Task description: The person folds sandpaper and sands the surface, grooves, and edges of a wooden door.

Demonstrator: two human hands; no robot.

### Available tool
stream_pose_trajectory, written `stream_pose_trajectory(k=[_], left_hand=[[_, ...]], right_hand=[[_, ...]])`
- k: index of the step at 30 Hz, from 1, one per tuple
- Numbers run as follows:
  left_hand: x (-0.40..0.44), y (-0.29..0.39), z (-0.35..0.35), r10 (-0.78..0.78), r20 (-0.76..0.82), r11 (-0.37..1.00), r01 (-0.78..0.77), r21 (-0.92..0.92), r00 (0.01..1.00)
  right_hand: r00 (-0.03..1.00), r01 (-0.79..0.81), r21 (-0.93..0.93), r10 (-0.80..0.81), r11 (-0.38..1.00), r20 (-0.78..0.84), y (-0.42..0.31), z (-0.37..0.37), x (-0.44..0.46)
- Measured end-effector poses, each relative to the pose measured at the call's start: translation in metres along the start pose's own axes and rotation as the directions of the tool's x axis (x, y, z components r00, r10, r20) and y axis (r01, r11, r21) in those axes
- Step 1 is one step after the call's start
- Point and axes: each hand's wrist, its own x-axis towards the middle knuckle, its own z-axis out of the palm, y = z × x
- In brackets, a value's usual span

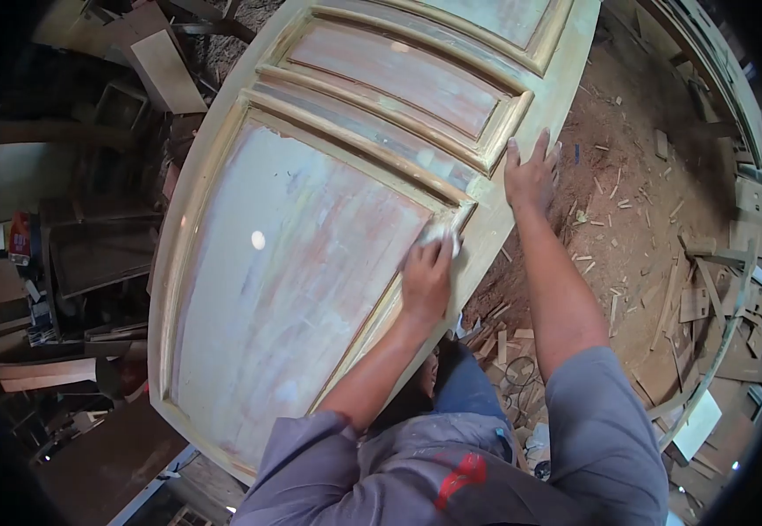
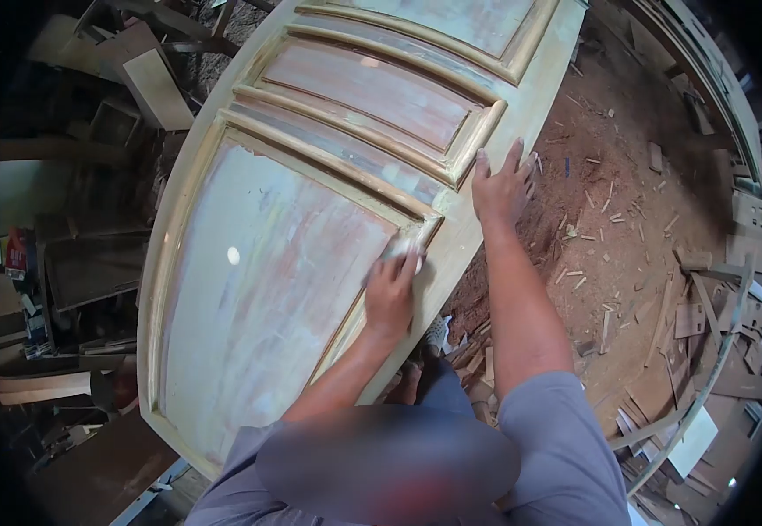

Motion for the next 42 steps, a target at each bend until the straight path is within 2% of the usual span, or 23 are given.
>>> stream_pose_trajectory(k=[4, 8, 14, 16, 19, 24, 26, 28, 31, 35, 38, 39, 42], left_hand=[[-0.018, -0.004, -0.011, -0.001, 0.029, 1.000, 0.000, 0.017, 1.000], [0.032, 0.008, 0.012, 0.028, 0.068, 1.000, -0.029, 0.010, 0.997], [-0.013, -0.011, -0.010, 0.127, 0.064, 0.991, -0.129, 0.025, 0.990], [0.021, -0.003, 0.002, 0.149, 0.047, 0.988, -0.150, 0.023, 0.988], [0.035, 0.002, 0.009, 0.132, 0.050, 0.991, -0.133, 0.018, 0.990], [-0.019, -0.013, -0.011, 0.113, 0.058, 0.993, -0.115, 0.036, 0.992], [0.011, -0.007, -0.005, 0.159, 0.085, 0.987, -0.161, 0.020, 0.984], [0.045, 0.004, 0.014, 0.116, 0.069, 0.993, -0.117, 0.010, 0.991], [0.019, -0.002, 0.001, 0.128, 0.030, 0.992, -0.128, 0.004, 0.991], [-0.027, -0.010, -0.018, 0.073, 0.100, 0.997, -0.075, 0.013, 0.992], [0.023, -0.006, 0.007, 0.154, 0.046, 0.987, -0.156, 0.038, 0.987], [0.037, 0.005, 0.009, 0.059, 0.077, 0.998, -0.060, 0.008, 0.995], [0.009, -0.003, 0.000, 0.072, 0.042, 0.997, -0.073, 0.019, 0.997]], right_hand=[[1.000, 0.002, 0.012, -0.002, 1.000, -0.010, 0.002, -0.001, 0.001], [1.000, -0.008, 0.016, 0.008, 1.000, -0.010, 0.003, 0.001, 0.000], [1.000, 0.007, 0.001, -0.006, 1.000, -0.029, 0.005, 0.004, 0.001], [1.000, -0.012, -0.008, 0.012, 1.000, -0.009, 0.003, 0.001, -0.004], [1.000, -0.021, 0.020, 0.021, 1.000, -0.019, 0.002, -0.004, 0.002], [0.999, -0.010, 0.019, 0.011, 1.000, -0.053, 0.005, 0.005, 0.002], [0.999, -0.004, 0.020, 0.005, 1.000, -0.042, 0.006, 0.006, 0.000], [0.999, -0.007, 0.019, 0.008, 1.000, -0.048, 0.006, 0.006, -0.001], [0.999, -0.004, 0.025, 0.005, 1.000, -0.045, 0.007, 0.006, -0.003], [0.998, 0.002, 0.016, -0.001, 1.000, -0.064, 0.005, 0.006, 0.005], [1.000, -0.008, 0.034, 0.009, 0.999, -0.027, 0.002, 0.000, -0.001], [0.999, -0.010, 0.029, 0.011, 1.000, -0.033, 0.003, 0.002, -0.004], [1.000, -0.018, 0.048, 0.019, 0.999, -0.025, 0.007, 0.001, -0.005]])
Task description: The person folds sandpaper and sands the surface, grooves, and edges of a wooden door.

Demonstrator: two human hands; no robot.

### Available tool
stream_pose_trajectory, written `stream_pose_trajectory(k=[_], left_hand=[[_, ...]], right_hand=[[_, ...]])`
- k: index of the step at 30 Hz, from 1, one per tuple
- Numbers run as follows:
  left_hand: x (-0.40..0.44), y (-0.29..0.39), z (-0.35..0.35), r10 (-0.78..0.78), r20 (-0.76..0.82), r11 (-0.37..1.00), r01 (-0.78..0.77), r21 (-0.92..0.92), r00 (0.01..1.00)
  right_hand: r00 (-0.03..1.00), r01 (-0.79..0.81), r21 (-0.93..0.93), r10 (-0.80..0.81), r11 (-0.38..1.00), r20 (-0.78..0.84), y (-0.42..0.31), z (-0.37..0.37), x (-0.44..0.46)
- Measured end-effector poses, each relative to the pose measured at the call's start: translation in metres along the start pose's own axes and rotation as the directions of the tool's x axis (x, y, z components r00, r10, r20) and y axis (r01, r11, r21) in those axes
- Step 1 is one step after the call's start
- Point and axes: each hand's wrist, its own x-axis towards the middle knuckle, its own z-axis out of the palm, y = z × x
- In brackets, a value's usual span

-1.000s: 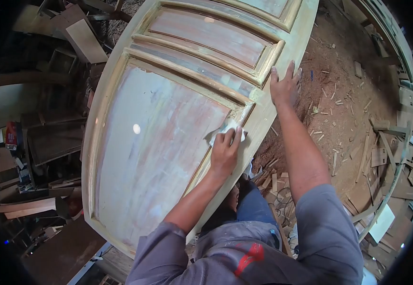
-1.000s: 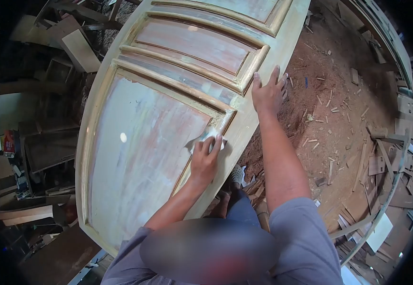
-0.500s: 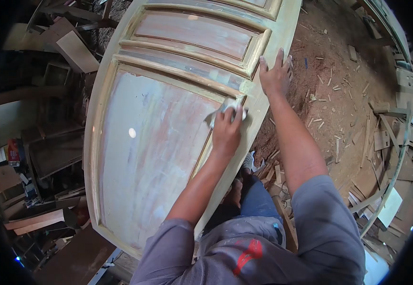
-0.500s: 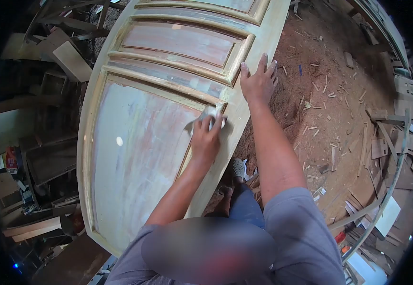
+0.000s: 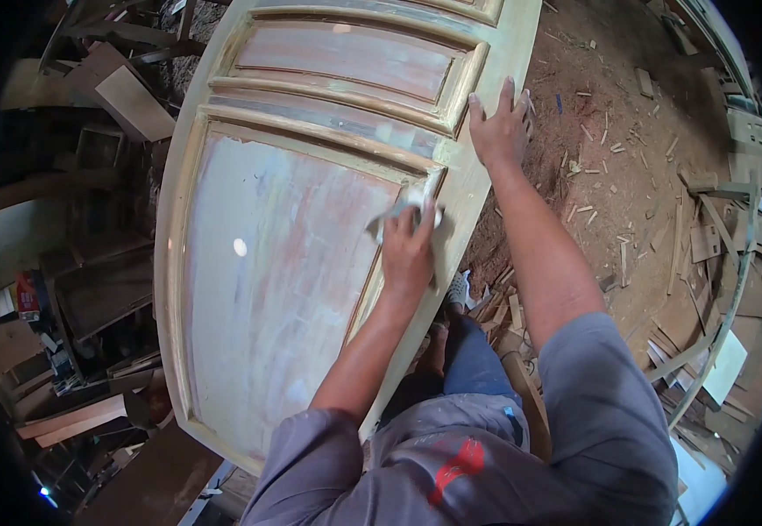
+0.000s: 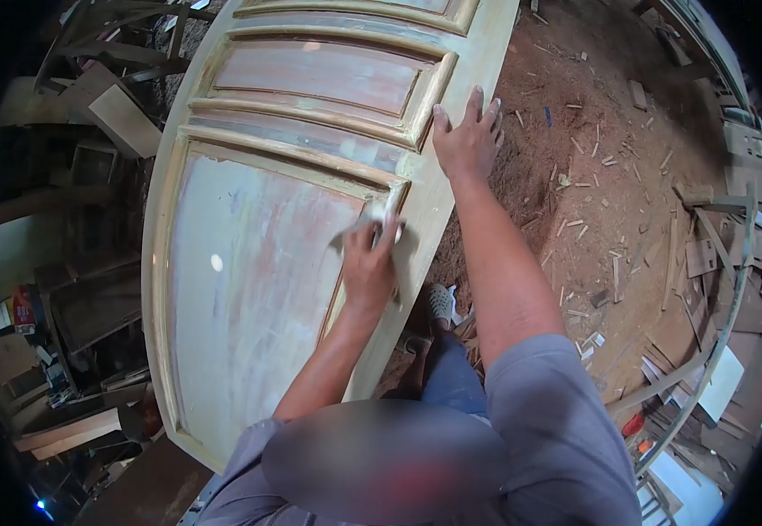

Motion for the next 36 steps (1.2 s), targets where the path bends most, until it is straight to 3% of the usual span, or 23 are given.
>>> stream_pose_trajectory(k=[5, 10, 17, 21, 24, 29, 32, 36], left_hand=[[-0.053, 0.002, -0.027, -0.134, 0.054, 0.988, 0.138, -0.074, 0.989], [0.038, 0.012, 0.007, -0.241, -0.033, 0.946, 0.227, -0.231, 0.970], [-0.016, 0.008, -0.013, -0.324, -0.009, 0.941, 0.321, -0.108, 0.946], [0.044, 0.020, -0.003, -0.344, 0.022, 0.926, 0.344, -0.154, 0.939], [0.000, 0.011, -0.016, -0.270, -0.102, 0.946, 0.244, -0.212, 0.957], [0.002, 0.016, -0.018, -0.426, -0.010, 0.889, 0.416, -0.193, 0.905], [0.038, 0.016, -0.008, -0.417, 0.042, 0.893, 0.418, -0.165, 0.908], [-0.017, 0.009, -0.029, -0.420, -0.030, 0.887, 0.403, -0.227, 0.907]], right_hand=[[1.000, -0.009, 0.000, 0.009, 1.000, 0.004, 0.001, 0.002, -0.002], [1.000, 0.008, -0.012, -0.008, 1.000, -0.013, -0.004, 0.001, 0.004], [1.000, -0.007, -0.001, 0.007, 1.000, 0.015, 0.000, 0.003, -0.003], [1.000, -0.002, 0.010, 0.002, 1.000, 0.001, -0.003, 0.002, 0.003], [1.000, 0.021, -0.011, -0.021, 1.000, -0.020, 0.000, 0.007, 0.005], [0.999, 0.041, -0.008, -0.041, 0.999, -0.024, -0.001, 0.004, -0.002], [0.998, 0.048, -0.013, -0.049, 0.999, -0.040, -0.003, 0.003, 0.005], [0.998, 0.047, -0.046, -0.048, 0.998, -0.028, -0.005, 0.002, 0.006]])
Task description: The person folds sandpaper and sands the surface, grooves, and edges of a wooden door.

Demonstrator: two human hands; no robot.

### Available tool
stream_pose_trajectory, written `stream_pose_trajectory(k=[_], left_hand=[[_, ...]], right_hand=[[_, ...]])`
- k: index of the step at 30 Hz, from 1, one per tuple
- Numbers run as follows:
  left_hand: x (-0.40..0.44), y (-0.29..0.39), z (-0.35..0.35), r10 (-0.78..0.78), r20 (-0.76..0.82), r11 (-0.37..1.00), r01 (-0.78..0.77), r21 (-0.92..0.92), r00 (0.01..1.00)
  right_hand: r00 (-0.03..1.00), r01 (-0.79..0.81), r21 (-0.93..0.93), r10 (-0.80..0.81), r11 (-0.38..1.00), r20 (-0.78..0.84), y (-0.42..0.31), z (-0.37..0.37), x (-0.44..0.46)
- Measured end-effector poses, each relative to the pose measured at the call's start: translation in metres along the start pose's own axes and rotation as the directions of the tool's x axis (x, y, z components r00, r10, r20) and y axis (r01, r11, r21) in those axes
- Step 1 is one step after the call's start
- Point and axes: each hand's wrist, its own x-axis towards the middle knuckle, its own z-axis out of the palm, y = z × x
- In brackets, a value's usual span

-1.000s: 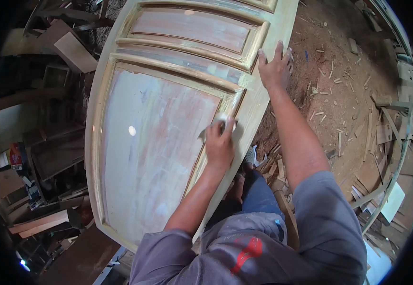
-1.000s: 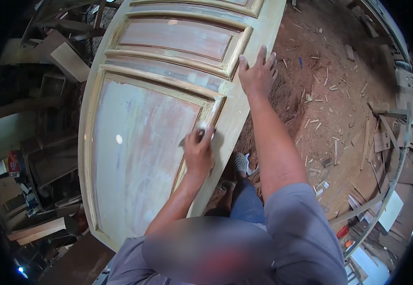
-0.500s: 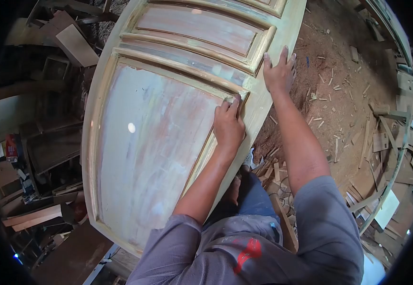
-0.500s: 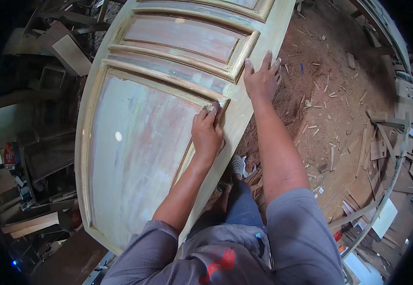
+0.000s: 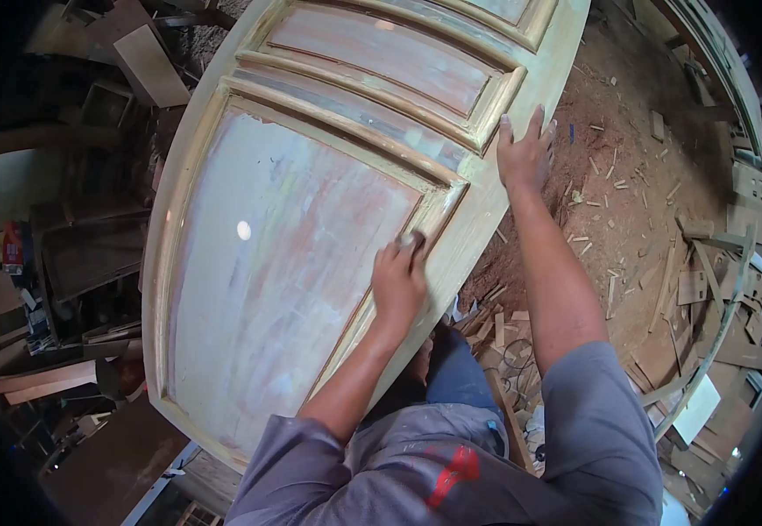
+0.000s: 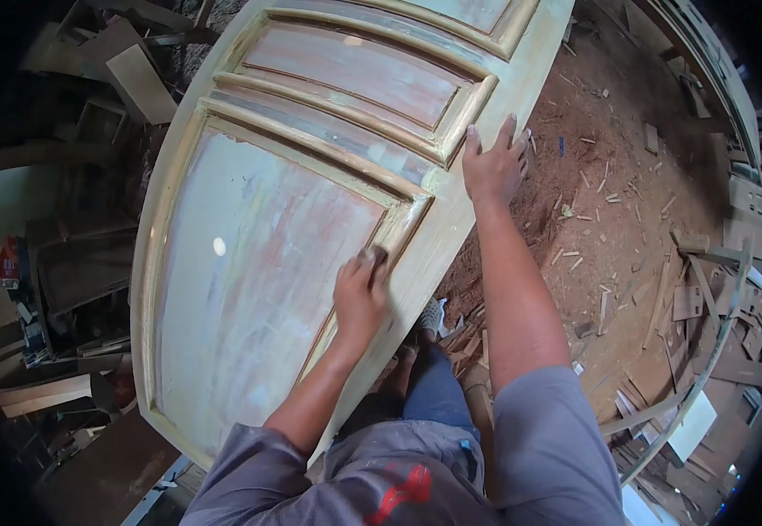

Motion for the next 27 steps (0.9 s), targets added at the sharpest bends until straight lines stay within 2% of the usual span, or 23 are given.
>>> stream_pose_trajectory(k=[2, 3, 6, 9, 12, 13, 16, 20, 21, 24, 25, 27], left_hand=[[-0.017, -0.007, -0.014, -0.052, 0.060, 0.999, 0.052, 0.011, 0.997], [-0.010, -0.002, -0.007, -0.068, 0.039, 0.997, 0.067, 0.027, 0.997], [0.036, 0.015, 0.031, 0.014, -0.022, 0.999, -0.013, 0.032, 1.000], [0.037, 0.018, 0.030, 0.025, -0.004, 0.999, -0.024, 0.046, 1.000], [0.000, -0.005, 0.001, 0.014, 0.018, 1.000, -0.014, 0.002, 1.000], [-0.005, -0.005, -0.002, -0.044, 0.083, 0.998, 0.040, 0.054, 0.996], [0.029, 0.018, 0.032, -0.019, -0.059, 0.999, 0.022, 0.047, 0.998], [0.053, 0.025, 0.041, -0.034, 0.029, 0.999, 0.034, 0.026, 0.999], [0.037, 0.009, 0.039, 0.035, -0.063, 0.999, -0.037, -0.039, 0.997], [0.008, -0.001, 0.016, -0.054, 0.050, 0.998, 0.052, 0.025, 0.997], [0.014, 0.006, 0.023, -0.022, -0.032, 0.999, 0.023, 0.023, 0.999], [0.046, 0.022, 0.044, -0.023, -0.026, 0.999, 0.024, 0.028, 0.999]], right_hand=[[1.000, -0.006, -0.001, 0.006, 1.000, 0.002, 0.000, 0.001, -0.001], [1.000, -0.001, -0.004, 0.001, 1.000, 0.007, 0.003, 0.001, -0.003], [1.000, -0.001, 0.001, 0.001, 1.000, 0.017, -0.003, -0.001, -0.001], [1.000, -0.013, -0.014, 0.013, 1.000, 0.022, -0.001, -0.002, -0.002], [1.000, -0.002, -0.017, 0.002, 1.000, 0.015, 0.000, 0.002, 0.001], [1.000, 0.001, -0.018, -0.001, 1.000, 0.013, 0.002, 0.003, -0.001], [0.999, -0.019, 0.038, 0.018, 0.999, 0.032, -0.001, -0.002, -0.003], [1.000, 0.005, 0.000, -0.005, 1.000, 0.019, 0.004, 0.001, -0.001], [0.999, -0.005, 0.003, 0.005, 1.000, 0.032, 0.003, 0.000, -0.003], [1.000, -0.014, 0.015, 0.014, 1.000, 0.027, -0.003, -0.003, 0.003], [0.999, -0.011, 0.012, 0.011, 1.000, 0.034, 0.000, -0.003, -0.003], [0.998, -0.032, 0.031, 0.030, 0.999, 0.052, -0.001, -0.004, -0.005]])
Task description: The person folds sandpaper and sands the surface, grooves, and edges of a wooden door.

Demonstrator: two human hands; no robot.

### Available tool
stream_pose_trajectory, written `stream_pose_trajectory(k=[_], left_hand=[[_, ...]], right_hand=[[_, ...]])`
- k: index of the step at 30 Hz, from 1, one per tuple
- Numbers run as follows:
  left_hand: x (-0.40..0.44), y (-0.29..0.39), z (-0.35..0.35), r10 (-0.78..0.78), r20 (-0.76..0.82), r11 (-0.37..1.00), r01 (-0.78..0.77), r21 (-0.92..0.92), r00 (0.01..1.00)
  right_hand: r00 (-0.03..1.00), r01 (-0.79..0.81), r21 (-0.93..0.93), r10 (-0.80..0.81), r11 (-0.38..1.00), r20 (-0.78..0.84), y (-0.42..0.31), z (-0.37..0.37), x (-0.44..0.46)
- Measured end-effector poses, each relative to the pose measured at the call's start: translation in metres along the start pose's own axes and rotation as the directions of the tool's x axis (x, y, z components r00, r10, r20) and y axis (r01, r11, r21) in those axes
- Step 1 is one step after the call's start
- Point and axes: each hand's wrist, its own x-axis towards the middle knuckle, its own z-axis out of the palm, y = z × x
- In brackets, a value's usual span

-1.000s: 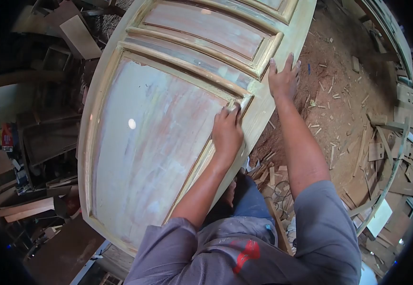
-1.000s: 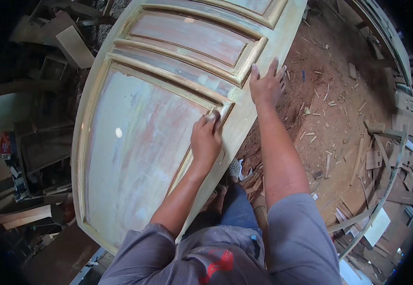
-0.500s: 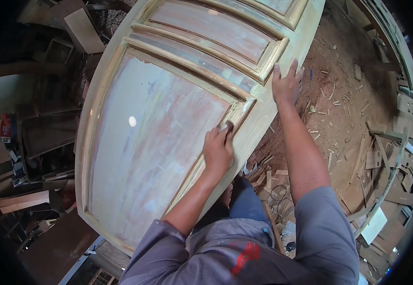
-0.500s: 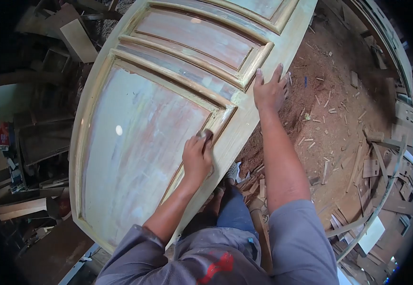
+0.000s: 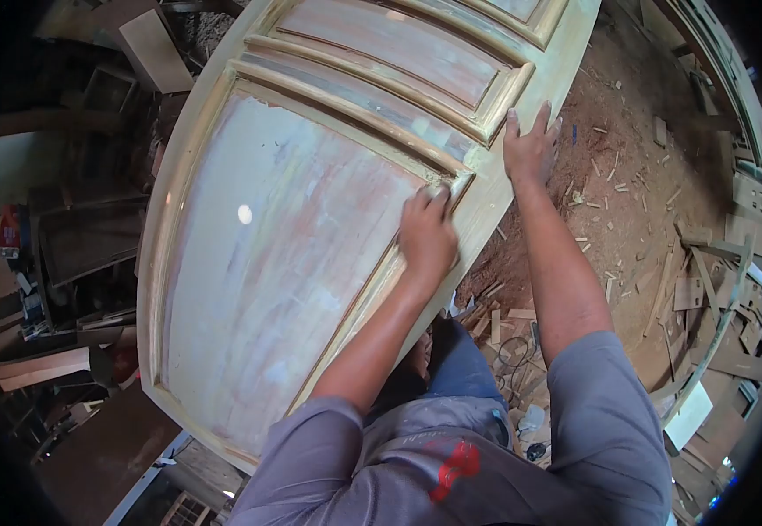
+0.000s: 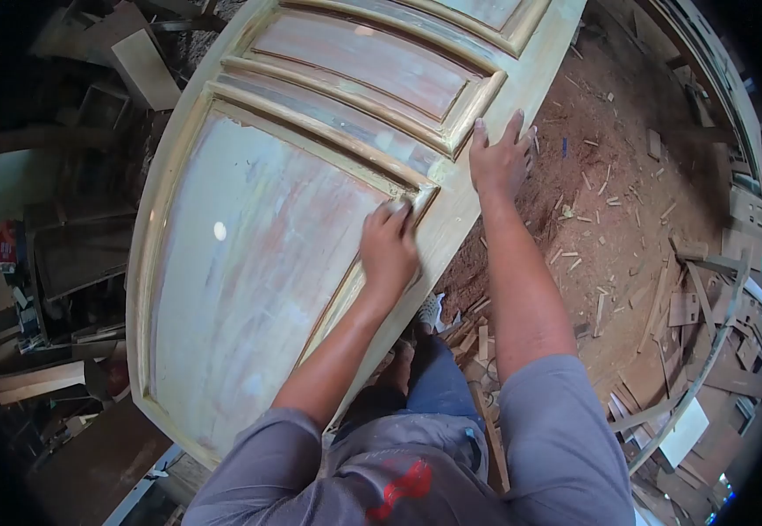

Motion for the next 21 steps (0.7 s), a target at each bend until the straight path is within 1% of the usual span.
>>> stream_pose_trajectory(k=[1, 4, 6, 7, 8, 11, 12, 15, 16, 19, 20, 21], left_hand=[[0.012, 0.006, 0.006, 0.004, -0.002, 1.000, -0.004, 0.000, 1.000], [0.022, 0.012, 0.012, 0.011, -0.027, 1.000, -0.010, 0.019, 1.000], [0.021, 0.009, 0.011, -0.105, -0.174, 0.954, 0.049, -0.296, 0.979], [0.026, 0.011, 0.012, -0.167, -0.240, 0.892, 0.042, -0.450, 0.956], [0.026, 0.016, 0.014, -0.227, -0.337, 0.847, 0.014, -0.531, 0.914], [0.007, -0.006, -0.002, -0.099, -0.350, 0.964, 0.003, -0.267, 0.932], [0.002, -0.009, -0.011, -0.021, -0.272, 0.988, -0.021, -0.151, 0.962], [0.000, 0.007, -0.019, 0.199, -0.156, 0.977, -0.208, -0.044, 0.967], [0.002, 0.019, -0.028, 0.128, -0.036, 0.992, -0.128, -0.003, 0.991], [0.000, 0.022, -0.048, -0.002, 0.182, 0.972, -0.041, 0.233, 0.983], [-0.014, 0.007, -0.047, -0.046, 0.242, 0.969, -0.016, 0.248, 0.969], [-0.025, -0.003, -0.043, -0.039, 0.199, 0.972, -0.010, 0.236, 0.979]], right_hand=[[1.000, -0.007, 0.012, 0.007, 1.000, 0.003, -0.002, 0.000, 0.002], [1.000, 0.005, -0.039, -0.006, 0.999, -0.014, -0.001, 0.002, 0.003], [1.000, -0.002, -0.019, 0.002, 1.000, 0.003, 0.002, 0.003, -0.003], [1.000, -0.002, -0.003, 0.002, 1.000, -0.004, -0.001, 0.001, 0.002], [1.000, 0.004, -0.009, -0.005, 1.000, -0.020, -0.003, 0.001, 0.010], [1.000, 0.001, -0.032, -0.001, 0.999, -0.015, 0.002, 0.005, 0.005], [1.000, -0.007, -0.022, 0.007, 1.000, -0.008, -0.001, 0.002, 0.005], [1.000, -0.021, -0.009, 0.021, 1.000, 0.008, -0.001, 0.002, 0.002], [1.000, -0.023, -0.009, 0.023, 1.000, 0.009, 0.000, 0.002, 0.003], [1.000, 0.003, -0.023, -0.003, 1.000, -0.007, 0.002, 0.003, 0.004], [1.000, 0.005, -0.028, -0.005, 1.000, -0.002, 0.004, 0.004, 0.002], [1.000, 0.009, -0.030, -0.009, 1.000, -0.001, 0.004, 0.005, 0.002]])
